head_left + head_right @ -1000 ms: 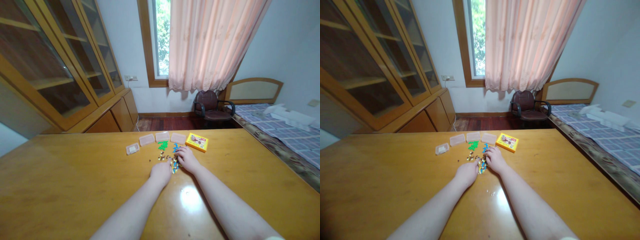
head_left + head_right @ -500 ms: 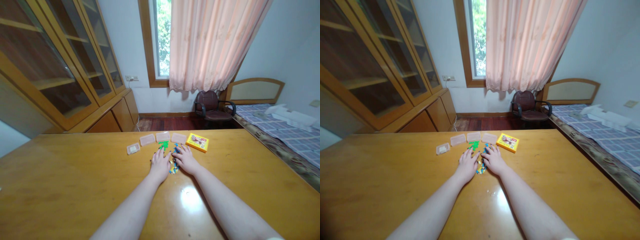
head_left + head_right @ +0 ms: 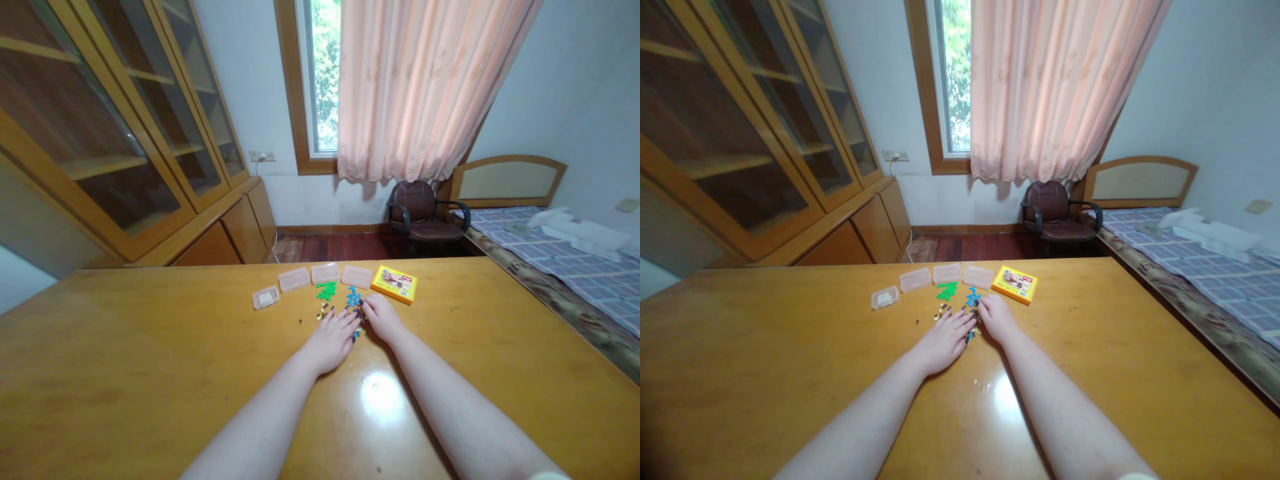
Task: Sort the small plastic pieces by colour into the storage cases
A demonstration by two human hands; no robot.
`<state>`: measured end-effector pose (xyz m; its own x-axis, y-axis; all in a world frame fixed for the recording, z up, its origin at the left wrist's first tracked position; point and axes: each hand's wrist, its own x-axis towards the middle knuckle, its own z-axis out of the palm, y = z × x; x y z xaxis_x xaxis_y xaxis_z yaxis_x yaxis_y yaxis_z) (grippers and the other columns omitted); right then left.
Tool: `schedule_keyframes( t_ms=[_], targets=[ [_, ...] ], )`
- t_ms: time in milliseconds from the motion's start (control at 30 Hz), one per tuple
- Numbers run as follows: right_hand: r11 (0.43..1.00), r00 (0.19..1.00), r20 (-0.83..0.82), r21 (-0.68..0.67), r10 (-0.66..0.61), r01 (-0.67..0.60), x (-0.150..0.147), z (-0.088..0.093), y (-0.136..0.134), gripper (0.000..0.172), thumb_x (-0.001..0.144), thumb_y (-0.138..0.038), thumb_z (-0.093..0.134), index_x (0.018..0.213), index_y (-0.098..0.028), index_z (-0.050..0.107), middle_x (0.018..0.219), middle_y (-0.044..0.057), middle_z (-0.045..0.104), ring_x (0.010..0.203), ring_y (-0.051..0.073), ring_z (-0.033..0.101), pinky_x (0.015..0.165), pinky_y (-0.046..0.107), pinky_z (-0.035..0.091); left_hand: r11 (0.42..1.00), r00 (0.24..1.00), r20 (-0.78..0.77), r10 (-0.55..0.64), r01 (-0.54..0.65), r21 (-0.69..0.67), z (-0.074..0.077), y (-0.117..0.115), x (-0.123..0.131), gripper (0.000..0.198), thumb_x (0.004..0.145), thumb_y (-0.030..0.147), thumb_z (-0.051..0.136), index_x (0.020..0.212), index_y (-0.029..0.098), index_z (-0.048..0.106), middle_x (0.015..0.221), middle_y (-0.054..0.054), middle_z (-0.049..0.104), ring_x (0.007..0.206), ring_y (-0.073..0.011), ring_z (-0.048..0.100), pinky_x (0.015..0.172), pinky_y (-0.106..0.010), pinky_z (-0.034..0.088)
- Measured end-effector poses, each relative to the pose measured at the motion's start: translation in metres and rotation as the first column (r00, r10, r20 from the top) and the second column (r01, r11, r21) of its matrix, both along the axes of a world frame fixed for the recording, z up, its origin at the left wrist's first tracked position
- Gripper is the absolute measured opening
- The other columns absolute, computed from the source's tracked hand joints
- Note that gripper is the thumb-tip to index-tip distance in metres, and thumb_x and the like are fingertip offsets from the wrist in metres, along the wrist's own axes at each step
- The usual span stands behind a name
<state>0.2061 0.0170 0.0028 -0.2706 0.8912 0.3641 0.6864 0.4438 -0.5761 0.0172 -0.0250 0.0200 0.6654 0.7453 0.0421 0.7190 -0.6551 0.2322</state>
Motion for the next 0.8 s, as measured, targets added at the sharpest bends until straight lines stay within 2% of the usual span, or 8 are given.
schedule_keyframes(
  t_ms=[33, 100, 233, 333, 500, 600, 700, 800],
  targets=[
    [1.000, 1.000, 0.000, 0.004, -0.009, 0.009, 0.001, 0.000, 0.000, 0.031, 0.092, -0.023, 0.041, 0.069, -0.017, 0.060, 0.070, 0.004, 0.059, 0.071, 0.017, 0.052, 0.069, 0.029, 0.040, 0.998, 0.999, -0.017, -0.045, 0.044, -0.033, -0.002, 0.000, 0.000, 0.050, 0.092, 0.032, 0.033, 0.141, 0.023, 0.034, 0.148, -0.005, 0.035, 0.137, -0.0203, 0.028, 0.114, -0.047, 0.018],
    [1.000, 1.000, -0.004, 0.014, 0.024, -0.024, 0.001, 0.000, 0.001, 0.029, 0.091, -0.023, 0.042, 0.070, -0.017, 0.061, 0.073, 0.004, 0.060, 0.074, 0.017, 0.052, 0.071, 0.029, 0.040, 0.996, 0.997, -0.050, -0.052, 0.048, -0.075, -0.006, 0.000, 0.000, 0.053, 0.093, 0.037, 0.031, 0.143, 0.020, 0.031, 0.149, -0.007, 0.031, 0.138, -0.0217, 0.027, 0.113, -0.048, 0.018],
    [0.988, 0.987, 0.034, 0.015, 0.154, -0.155, -0.002, 0.001, -0.001, 0.024, 0.091, -0.024, 0.045, 0.077, -0.017, 0.064, 0.083, 0.005, 0.063, 0.081, 0.018, 0.053, 0.077, 0.029, 0.039, 0.997, 0.995, -0.098, 0.027, -0.035, -0.075, -0.007, -0.001, 0.001, 0.057, 0.092, 0.040, 0.032, 0.143, 0.014, 0.030, 0.150, -0.012, 0.029, 0.139, -0.0233, 0.025, 0.114, -0.047, 0.017],
    [0.992, 0.985, 0.119, 0.015, 0.123, -0.126, -0.004, 0.000, -0.001, 0.028, 0.091, -0.022, 0.043, 0.072, -0.017, 0.063, 0.080, 0.005, 0.063, 0.078, 0.017, 0.053, 0.075, 0.028, 0.039, 0.993, 0.988, -0.120, 0.092, -0.100, -0.064, -0.005, -0.003, 0.002, 0.057, 0.091, 0.039, 0.036, 0.141, 0.012, 0.033, 0.149, -0.013, 0.030, 0.138, -0.0245, 0.026, 0.114, -0.046, 0.019],
    [1.000, 0.972, 0.233, 0.012, -0.025, 0.023, -0.002, 0.003, -0.001, 0.033, 0.090, -0.022, 0.043, 0.064, -0.017, 0.061, 0.065, 0.003, 0.058, 0.066, 0.016, 0.050, 0.065, 0.027, 0.036, 0.968, 0.961, -0.119, 0.250, -0.252, 0.003, 0.002, -0.006, 0.005, 0.049, 0.089, 0.032, 0.042, 0.133, 0.011, 0.045, 0.141, -0.016, 0.044, 0.131, -0.0260, 0.038, 0.111, -0.047, 0.023],
    [0.995, 0.972, 0.219, 0.043, 0.081, -0.093, -0.001, 0.008, -0.004, 0.032, 0.091, -0.024, 0.043, 0.066, -0.018, 0.064, 0.067, 0.003, 0.059, 0.068, 0.016, 0.051, 0.067, 0.028, 0.036, 0.942, 0.937, -0.100, 0.335, -0.332, 0.045, 0.009, -0.006, 0.006, 0.041, 0.089, 0.029, 0.042, 0.126, 0.012, 0.052, 0.129, -0.017, 0.055, 0.122, -0.0264, 0.048, 0.108, -0.048, 0.027],
    [0.969, 0.953, 0.209, 0.063, 0.221, -0.238, -0.002, 0.010, -0.006, 0.035, 0.092, -0.027, 0.043, 0.067, -0.019, 0.066, 0.069, 0.004, 0.062, 0.072, 0.016, 0.052, 0.072, 0.030, 0.036, 0.961, 0.957, -0.086, 0.276, -0.272, 0.058, 0.017, -0.007, 0.006, 0.033, 0.088, 0.023, 0.043, 0.115, 0.017, 0.060, 0.111, -0.011, 0.065, 0.110, -0.0233, 0.055, 0.104, -0.043, 0.032],
    [0.975, 0.955, 0.223, 0.066, 0.194, -0.214, -0.002, 0.008, -0.006, 0.039, 0.092, -0.028, 0.043, 0.061, -0.019, 0.065, 0.070, 0.003, 0.062, 0.070, 0.015, 0.051, 0.071, 0.030, 0.035, 0.982, 0.978, -0.098, 0.182, -0.176, 0.068, 0.021, -0.008, 0.006, 0.029, 0.088, 0.019, 0.040, 0.101, 0.020, 0.066, 0.098, -0.009, 0.066, 0.103, -0.0223, 0.056, 0.100, -0.041, 0.036]
  ],
)
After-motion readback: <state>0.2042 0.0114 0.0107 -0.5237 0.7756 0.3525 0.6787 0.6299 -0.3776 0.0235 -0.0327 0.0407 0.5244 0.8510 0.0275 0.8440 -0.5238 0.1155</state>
